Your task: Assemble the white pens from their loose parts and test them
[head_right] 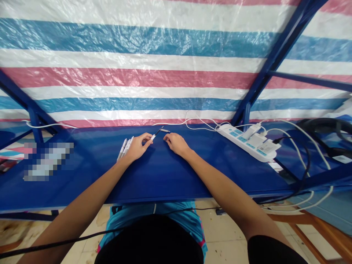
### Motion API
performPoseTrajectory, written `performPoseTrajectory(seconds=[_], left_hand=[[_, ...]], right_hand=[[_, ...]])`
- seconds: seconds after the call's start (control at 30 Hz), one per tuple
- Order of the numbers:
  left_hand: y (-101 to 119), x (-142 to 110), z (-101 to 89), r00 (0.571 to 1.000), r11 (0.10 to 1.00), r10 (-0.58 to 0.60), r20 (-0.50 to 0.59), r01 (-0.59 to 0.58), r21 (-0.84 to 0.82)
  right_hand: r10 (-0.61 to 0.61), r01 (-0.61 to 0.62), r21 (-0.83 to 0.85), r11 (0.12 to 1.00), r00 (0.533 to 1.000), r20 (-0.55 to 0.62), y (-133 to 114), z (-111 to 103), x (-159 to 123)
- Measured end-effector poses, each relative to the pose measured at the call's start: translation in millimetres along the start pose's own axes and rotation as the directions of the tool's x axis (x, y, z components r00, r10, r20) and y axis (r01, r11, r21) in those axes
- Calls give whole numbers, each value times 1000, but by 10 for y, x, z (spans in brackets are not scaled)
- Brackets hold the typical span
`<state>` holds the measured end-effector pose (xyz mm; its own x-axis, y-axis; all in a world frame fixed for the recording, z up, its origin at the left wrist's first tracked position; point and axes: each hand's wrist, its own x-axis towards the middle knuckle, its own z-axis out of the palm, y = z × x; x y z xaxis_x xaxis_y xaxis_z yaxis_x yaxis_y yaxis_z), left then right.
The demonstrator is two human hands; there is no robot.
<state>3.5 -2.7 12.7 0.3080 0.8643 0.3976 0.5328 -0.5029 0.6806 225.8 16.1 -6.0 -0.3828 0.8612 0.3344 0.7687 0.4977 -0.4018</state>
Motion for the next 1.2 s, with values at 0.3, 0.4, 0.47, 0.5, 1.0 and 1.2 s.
performPoseTrajectory(seconds=[0.3,0.4,0.47,0.5,1.0,1.2], left_hand=[[-9,0,0,1000,1000,4,17,-4,-9],[0,-2,-3,1000,1000,-9,25,9,0],[4,-1,-4,1000,1000,-12,23,12,1],[5,0,-5,1000,1000,-11,20,11,-1],[-37,13,8,1000,998,-4,1,4,69],[-50,15,3,1000,997,20,-4,-20,76]], right_hand=[[-4,7,77,997,999,-34,32,21,-4],[23,-10,191,982,997,-68,44,10,-4],[49,-20,262,965,993,-104,49,-7,-7],[63,-23,293,956,990,-127,50,-18,-9],[192,84,591,802,901,-389,-47,-109,-29],[207,80,597,798,894,-396,-61,-139,-32]])
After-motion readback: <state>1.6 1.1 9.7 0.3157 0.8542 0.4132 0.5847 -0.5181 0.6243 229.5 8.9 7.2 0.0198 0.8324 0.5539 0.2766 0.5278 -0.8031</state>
